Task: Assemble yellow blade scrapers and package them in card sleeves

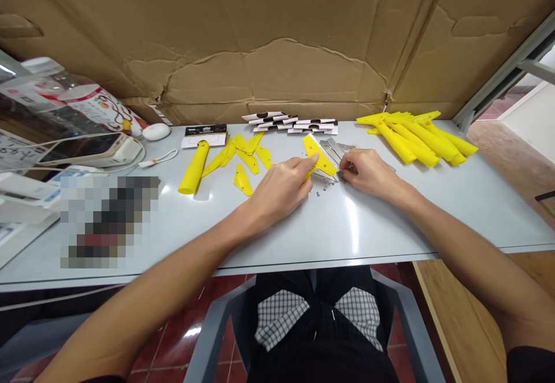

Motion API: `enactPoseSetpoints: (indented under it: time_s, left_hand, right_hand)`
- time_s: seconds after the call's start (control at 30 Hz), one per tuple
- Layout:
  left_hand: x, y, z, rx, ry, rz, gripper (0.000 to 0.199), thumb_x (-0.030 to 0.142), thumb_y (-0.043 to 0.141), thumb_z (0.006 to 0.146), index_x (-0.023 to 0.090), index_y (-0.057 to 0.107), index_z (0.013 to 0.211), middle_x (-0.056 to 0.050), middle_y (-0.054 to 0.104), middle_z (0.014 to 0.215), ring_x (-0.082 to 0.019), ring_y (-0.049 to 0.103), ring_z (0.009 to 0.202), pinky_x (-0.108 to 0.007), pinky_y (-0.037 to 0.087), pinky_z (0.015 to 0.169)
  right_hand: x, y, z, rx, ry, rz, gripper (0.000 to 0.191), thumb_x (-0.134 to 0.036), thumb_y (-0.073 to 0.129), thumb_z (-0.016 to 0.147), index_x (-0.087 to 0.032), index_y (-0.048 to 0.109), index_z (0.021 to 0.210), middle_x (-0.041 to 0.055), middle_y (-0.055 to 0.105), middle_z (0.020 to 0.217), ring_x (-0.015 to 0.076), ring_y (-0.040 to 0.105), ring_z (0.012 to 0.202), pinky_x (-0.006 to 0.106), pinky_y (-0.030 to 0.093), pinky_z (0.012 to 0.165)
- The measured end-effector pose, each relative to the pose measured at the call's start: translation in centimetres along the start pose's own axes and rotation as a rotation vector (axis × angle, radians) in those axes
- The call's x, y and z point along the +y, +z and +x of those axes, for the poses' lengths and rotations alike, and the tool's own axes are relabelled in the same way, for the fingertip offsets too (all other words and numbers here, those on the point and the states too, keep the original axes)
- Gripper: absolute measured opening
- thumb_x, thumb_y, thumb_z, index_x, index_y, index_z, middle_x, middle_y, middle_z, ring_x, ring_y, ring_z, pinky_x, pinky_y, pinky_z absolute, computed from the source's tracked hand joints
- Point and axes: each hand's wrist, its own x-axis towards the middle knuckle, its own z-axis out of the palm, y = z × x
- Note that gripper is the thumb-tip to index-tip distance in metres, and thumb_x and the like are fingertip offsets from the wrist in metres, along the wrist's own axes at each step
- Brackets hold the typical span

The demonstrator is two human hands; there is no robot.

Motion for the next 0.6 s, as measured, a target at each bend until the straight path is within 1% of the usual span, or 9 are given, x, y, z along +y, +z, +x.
enactPoseSetpoints:
  time_s: [0.1, 0.27, 0.33, 0.4, 0.5, 0.6]
  left_hand:
    - [-0.3, -0.2, 0.1, 0.027, -0.014, 0.005, 0.049, 0.015, 0.053, 0.095, 0.016, 0.061, 0.143, -0.012, 0.076, 0.107, -0.024, 0.071, 0.093, -0.039, 0.057, 0.085]
    - [-1.0, -1.0, 0.4, 0.094, -0.041, 0.005, 0.048, 0.018, 0.054, 0.095, 0.015, 0.063, 0.142, -0.013, 0.077, 0.104, -0.025, 0.072, 0.093, -0.041, 0.058, 0.085]
    - [-1.2, -1.1, 0.5, 0.115, -0.052, 0.014, 0.047, 0.019, 0.055, 0.095, 0.016, 0.065, 0.14, -0.012, 0.078, 0.104, -0.025, 0.072, 0.093, -0.041, 0.058, 0.085]
    - [-1.3, -1.2, 0.6, 0.124, -0.057, 0.016, 0.046, 0.018, 0.055, 0.094, 0.016, 0.066, 0.139, -0.012, 0.078, 0.104, -0.025, 0.073, 0.092, -0.041, 0.057, 0.085]
    - [-1.3, -1.1, 0.6, 0.116, -0.049, 0.009, 0.048, 0.017, 0.055, 0.093, 0.015, 0.066, 0.14, -0.012, 0.078, 0.104, -0.025, 0.073, 0.092, -0.04, 0.057, 0.084]
    - [-1.2, -1.0, 0.5, 0.106, -0.038, 0.005, 0.047, 0.017, 0.055, 0.093, 0.015, 0.066, 0.139, -0.012, 0.078, 0.102, -0.025, 0.072, 0.091, -0.04, 0.057, 0.083]
  right_hand:
    - [-0.1, -0.1, 0.0, -0.021, -0.007, -0.015, 0.018, -0.011, 0.058, 0.085, -0.019, 0.074, 0.089, 0.0075, 0.07, 0.09, 0.0212, 0.063, 0.082, 0.034, 0.046, 0.075]
    - [-0.6, -0.3, -0.3, -0.034, -0.019, -0.032, 0.026, -0.012, 0.054, 0.088, -0.022, 0.077, 0.094, 0.0088, 0.071, 0.1, 0.0243, 0.064, 0.092, 0.038, 0.048, 0.078]
    - [-0.9, -0.3, -0.4, -0.013, -0.057, -0.033, 0.027, -0.015, 0.053, 0.091, -0.022, 0.078, 0.098, 0.0094, 0.07, 0.103, 0.0259, 0.064, 0.097, 0.04, 0.048, 0.08]
    - [-1.2, -0.2, -0.6, -0.014, -0.128, -0.022, 0.027, -0.018, 0.054, 0.093, -0.024, 0.078, 0.103, 0.0093, 0.069, 0.107, 0.027, 0.063, 0.102, 0.041, 0.048, 0.084]
    - [-1.6, 0.0, -0.9, -0.085, -0.202, 0.007, 0.025, -0.02, 0.057, 0.094, -0.026, 0.08, 0.104, 0.0087, 0.069, 0.11, 0.0276, 0.062, 0.104, 0.042, 0.049, 0.087]
    - [-1.7, 0.1, -0.9, -0.13, -0.197, 0.026, 0.023, -0.019, 0.059, 0.093, -0.026, 0.08, 0.099, 0.0092, 0.069, 0.109, 0.0281, 0.063, 0.103, 0.042, 0.05, 0.086]
